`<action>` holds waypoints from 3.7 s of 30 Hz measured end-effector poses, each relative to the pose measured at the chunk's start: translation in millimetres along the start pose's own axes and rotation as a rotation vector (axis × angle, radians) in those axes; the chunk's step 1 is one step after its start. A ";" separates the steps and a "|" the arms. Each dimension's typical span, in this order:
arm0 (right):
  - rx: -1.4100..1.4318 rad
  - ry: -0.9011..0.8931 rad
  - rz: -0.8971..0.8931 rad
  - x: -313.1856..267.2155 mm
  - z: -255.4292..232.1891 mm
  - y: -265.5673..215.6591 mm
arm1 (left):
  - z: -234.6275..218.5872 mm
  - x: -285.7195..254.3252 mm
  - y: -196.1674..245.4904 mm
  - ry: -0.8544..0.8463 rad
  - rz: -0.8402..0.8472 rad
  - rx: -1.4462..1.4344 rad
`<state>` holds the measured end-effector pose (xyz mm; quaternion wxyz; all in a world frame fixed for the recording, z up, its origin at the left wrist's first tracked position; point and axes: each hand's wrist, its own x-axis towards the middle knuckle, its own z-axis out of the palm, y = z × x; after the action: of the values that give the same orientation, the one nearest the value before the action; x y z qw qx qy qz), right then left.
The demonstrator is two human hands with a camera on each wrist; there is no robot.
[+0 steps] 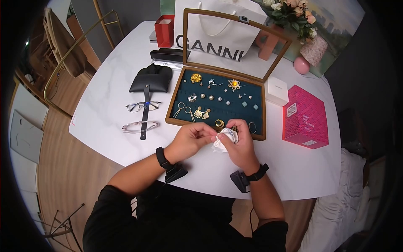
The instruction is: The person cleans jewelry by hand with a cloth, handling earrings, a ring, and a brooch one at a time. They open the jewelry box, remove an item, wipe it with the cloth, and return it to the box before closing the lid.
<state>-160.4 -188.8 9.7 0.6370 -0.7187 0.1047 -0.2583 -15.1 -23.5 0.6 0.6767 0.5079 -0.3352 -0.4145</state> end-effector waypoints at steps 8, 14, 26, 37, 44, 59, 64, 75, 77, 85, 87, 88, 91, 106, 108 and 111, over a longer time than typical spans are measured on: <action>-0.099 -0.024 -0.055 1.0 2.5 -8.3 | -3.8 0.1 0.6 -0.035 0.014 0.011; -0.084 0.001 -0.044 2.1 -3.6 -4.1 | -5.4 -0.1 7.0 -0.010 -0.024 -0.094; 0.135 0.004 0.082 3.5 -7.4 -4.4 | -11.1 1.3 -2.5 -0.041 -0.010 -0.245; 0.207 -0.129 0.158 3.6 -7.2 -2.1 | -6.3 0.3 5.8 -0.017 -0.048 -0.166; 0.165 -0.129 0.163 2.5 -9.0 -5.7 | -5.9 -0.2 3.3 -0.045 -0.021 -0.120; 0.138 -0.112 0.186 0.6 -11.1 -4.8 | 0.1 0.1 2.9 -0.047 -0.023 -0.091; 0.165 -0.058 0.144 0.6 -6.2 -4.5 | -0.3 1.7 0.4 0.005 -0.010 -0.043; -0.012 0.065 0.025 -1.4 2.2 -5.2 | 5.6 -1.2 -3.4 0.100 0.115 0.209; -0.046 0.068 0.012 -1.7 2.2 -6.7 | 4.7 -1.3 -4.8 0.100 0.110 0.234; -0.165 0.140 0.005 -0.7 1.5 -3.5 | -10.9 -2.6 17.2 0.159 0.036 0.329; -0.157 0.134 -0.011 0.5 0.1 -3.4 | -20.6 0.6 25.6 0.208 0.086 0.366; -0.154 0.134 -0.018 0.6 -1.4 -4.0 | -26.7 3.7 30.7 0.239 0.151 0.385; -0.254 0.092 -0.074 0.2 -2.8 -15.7 | -46.3 15.9 60.5 0.346 0.107 0.489; -0.288 0.028 -0.060 -0.2 -3.6 -18.9 | -125.4 85.7 76.9 0.257 0.075 1.334; -0.286 0.027 -0.066 -0.1 -4.1 -17.9 | -127.5 87.1 75.0 0.217 0.103 1.357; -0.283 0.012 -0.052 0.0 -4.2 -20.7 | -129.0 88.4 68.9 0.220 0.155 1.436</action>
<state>-166.3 -188.9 30.0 0.5219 -0.8022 0.1253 -0.2614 151.1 -40.7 36.5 0.2340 0.8400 -0.4894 0.0102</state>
